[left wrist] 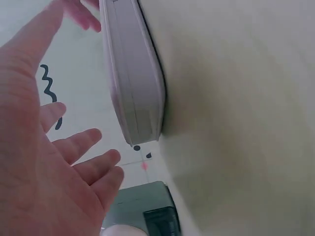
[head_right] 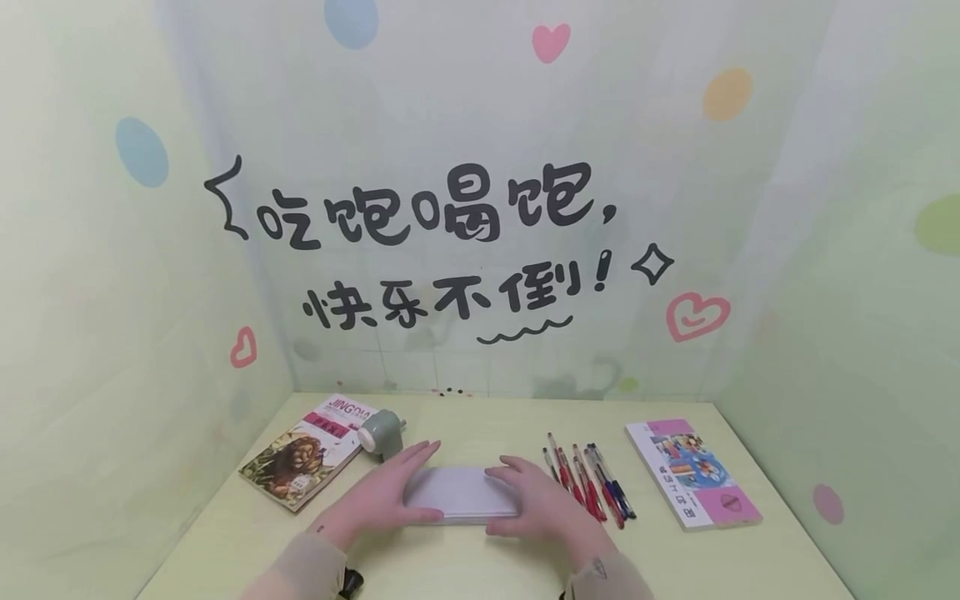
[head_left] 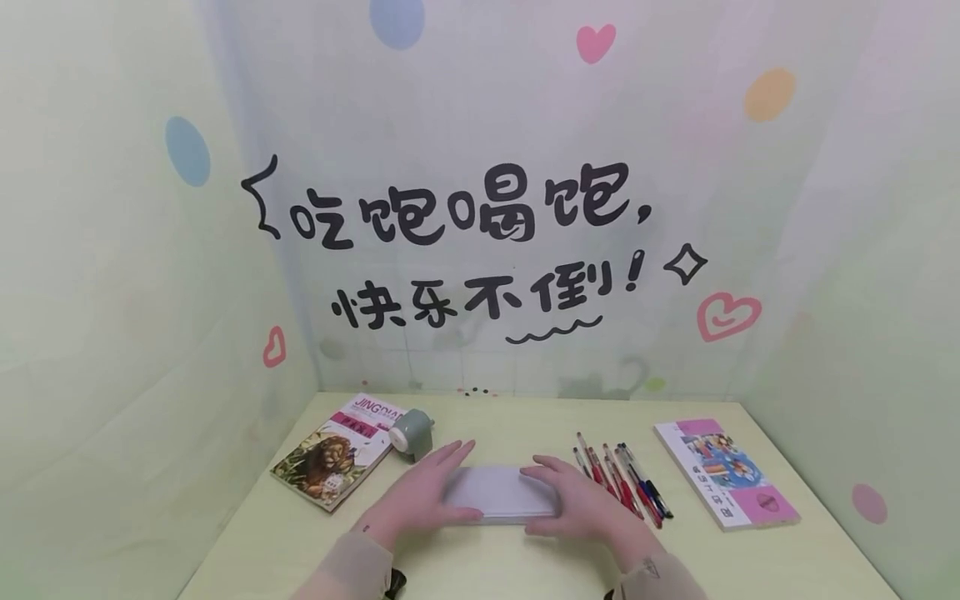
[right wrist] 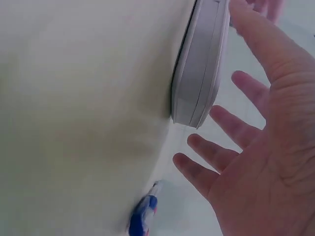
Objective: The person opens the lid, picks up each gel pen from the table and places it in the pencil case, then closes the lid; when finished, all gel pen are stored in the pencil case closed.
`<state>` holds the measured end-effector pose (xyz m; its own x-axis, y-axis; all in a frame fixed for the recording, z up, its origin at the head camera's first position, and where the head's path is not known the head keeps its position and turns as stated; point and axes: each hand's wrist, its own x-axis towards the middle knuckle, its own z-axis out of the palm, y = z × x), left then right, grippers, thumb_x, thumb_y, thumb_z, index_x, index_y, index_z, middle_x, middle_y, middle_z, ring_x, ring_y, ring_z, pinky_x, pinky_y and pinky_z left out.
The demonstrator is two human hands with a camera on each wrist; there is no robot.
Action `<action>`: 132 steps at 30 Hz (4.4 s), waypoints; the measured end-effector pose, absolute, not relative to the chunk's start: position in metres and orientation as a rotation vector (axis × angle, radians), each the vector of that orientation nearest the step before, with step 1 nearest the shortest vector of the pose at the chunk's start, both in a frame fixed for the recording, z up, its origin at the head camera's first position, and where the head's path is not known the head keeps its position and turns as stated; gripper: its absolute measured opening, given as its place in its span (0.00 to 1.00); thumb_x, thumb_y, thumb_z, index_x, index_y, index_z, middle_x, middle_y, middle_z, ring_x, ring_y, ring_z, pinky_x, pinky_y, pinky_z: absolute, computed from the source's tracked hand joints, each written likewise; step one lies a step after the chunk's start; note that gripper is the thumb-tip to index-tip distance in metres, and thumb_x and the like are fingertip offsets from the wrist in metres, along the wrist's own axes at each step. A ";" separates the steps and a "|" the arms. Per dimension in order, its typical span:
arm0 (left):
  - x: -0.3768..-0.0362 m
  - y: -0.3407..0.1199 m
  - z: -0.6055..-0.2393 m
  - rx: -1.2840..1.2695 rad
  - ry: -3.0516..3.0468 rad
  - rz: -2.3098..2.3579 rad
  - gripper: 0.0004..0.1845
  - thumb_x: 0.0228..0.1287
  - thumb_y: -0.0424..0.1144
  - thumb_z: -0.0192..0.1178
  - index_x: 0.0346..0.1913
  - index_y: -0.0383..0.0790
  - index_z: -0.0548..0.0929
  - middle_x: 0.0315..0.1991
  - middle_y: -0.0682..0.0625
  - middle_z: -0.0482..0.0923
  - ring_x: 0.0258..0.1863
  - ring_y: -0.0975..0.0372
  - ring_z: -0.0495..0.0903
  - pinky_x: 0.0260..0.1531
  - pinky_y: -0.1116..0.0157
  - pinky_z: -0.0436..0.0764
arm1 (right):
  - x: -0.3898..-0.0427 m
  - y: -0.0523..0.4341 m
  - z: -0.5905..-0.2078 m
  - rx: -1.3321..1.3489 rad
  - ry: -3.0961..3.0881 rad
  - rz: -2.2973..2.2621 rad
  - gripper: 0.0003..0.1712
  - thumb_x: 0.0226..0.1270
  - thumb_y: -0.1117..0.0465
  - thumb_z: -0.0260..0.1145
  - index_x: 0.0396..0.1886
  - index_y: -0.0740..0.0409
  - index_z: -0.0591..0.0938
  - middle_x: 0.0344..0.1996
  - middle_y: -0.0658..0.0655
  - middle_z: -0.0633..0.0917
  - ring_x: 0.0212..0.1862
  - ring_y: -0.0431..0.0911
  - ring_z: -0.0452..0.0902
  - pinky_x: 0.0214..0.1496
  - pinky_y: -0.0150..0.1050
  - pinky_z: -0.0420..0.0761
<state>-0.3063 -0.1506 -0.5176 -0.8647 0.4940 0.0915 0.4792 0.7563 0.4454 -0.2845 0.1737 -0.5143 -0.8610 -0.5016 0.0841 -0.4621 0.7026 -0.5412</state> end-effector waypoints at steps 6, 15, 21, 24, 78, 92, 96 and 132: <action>-0.299 -0.160 -0.536 0.711 2.863 0.880 0.64 0.54 0.73 0.77 0.90 0.58 0.57 0.87 0.42 0.63 0.83 0.44 0.70 0.82 0.36 0.71 | -0.282 0.180 -0.524 -0.755 2.824 -0.921 0.50 0.60 0.41 0.85 0.80 0.47 0.78 0.83 0.68 0.69 0.80 0.72 0.70 0.78 0.76 0.74; -0.295 -0.172 -0.551 0.697 2.866 0.971 0.59 0.57 0.62 0.80 0.88 0.48 0.62 0.84 0.42 0.68 0.82 0.43 0.71 0.83 0.36 0.70 | -0.284 0.180 -0.535 -0.706 2.829 -0.994 0.43 0.64 0.45 0.82 0.77 0.46 0.80 0.86 0.61 0.68 0.82 0.68 0.68 0.82 0.75 0.70; -0.292 -0.172 -0.561 0.682 2.880 0.990 0.55 0.60 0.58 0.79 0.86 0.45 0.66 0.83 0.41 0.70 0.81 0.42 0.72 0.82 0.36 0.71 | -0.280 0.179 -0.540 -0.680 2.837 -1.019 0.41 0.66 0.45 0.81 0.77 0.46 0.80 0.86 0.60 0.69 0.82 0.68 0.69 0.82 0.75 0.70; -0.291 -0.170 -0.564 0.674 2.882 0.996 0.54 0.61 0.59 0.79 0.85 0.44 0.67 0.83 0.40 0.69 0.81 0.42 0.72 0.82 0.35 0.71 | -0.279 0.179 -0.541 -0.678 2.852 -0.998 0.41 0.67 0.44 0.80 0.77 0.46 0.80 0.86 0.59 0.69 0.82 0.67 0.69 0.82 0.74 0.71; -0.301 -0.172 -0.570 0.497 2.768 1.254 0.75 0.43 0.63 0.88 0.90 0.44 0.54 0.85 0.42 0.67 0.86 0.38 0.63 0.85 0.31 0.62 | -0.315 0.147 -0.528 -0.151 2.880 -1.595 0.39 0.86 0.51 0.63 0.85 0.64 0.64 0.73 0.77 0.79 0.69 0.71 0.82 0.72 0.65 0.86; -0.300 -0.171 -0.570 0.524 2.785 1.259 0.75 0.41 0.63 0.88 0.89 0.43 0.57 0.81 0.42 0.73 0.84 0.39 0.66 0.84 0.31 0.63 | -0.307 0.165 -0.513 -0.132 3.037 -1.312 0.36 0.86 0.49 0.64 0.82 0.64 0.72 0.71 0.72 0.83 0.64 0.65 0.87 0.66 0.61 0.90; -0.300 -0.171 -0.569 0.528 2.799 1.242 0.75 0.41 0.64 0.88 0.89 0.40 0.57 0.81 0.42 0.74 0.84 0.38 0.66 0.84 0.32 0.64 | -0.290 0.188 -0.514 -0.044 3.192 -1.226 0.29 0.84 0.53 0.66 0.75 0.64 0.79 0.63 0.68 0.88 0.55 0.59 0.90 0.58 0.57 0.93; -0.302 -0.171 -0.572 0.545 2.820 1.202 0.74 0.43 0.64 0.86 0.89 0.39 0.56 0.84 0.41 0.69 0.84 0.38 0.66 0.84 0.32 0.65 | -0.269 0.285 -0.546 0.391 3.129 -0.721 0.24 0.78 0.58 0.64 0.59 0.76 0.85 0.52 0.78 0.89 0.57 0.75 0.84 0.58 0.69 0.87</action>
<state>-0.3015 -0.1714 -0.5721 -0.9384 0.3278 0.1093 0.3059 0.6409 0.7040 -0.2692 0.2847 -0.5460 -0.9665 0.2541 0.0362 0.2126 0.8716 -0.4417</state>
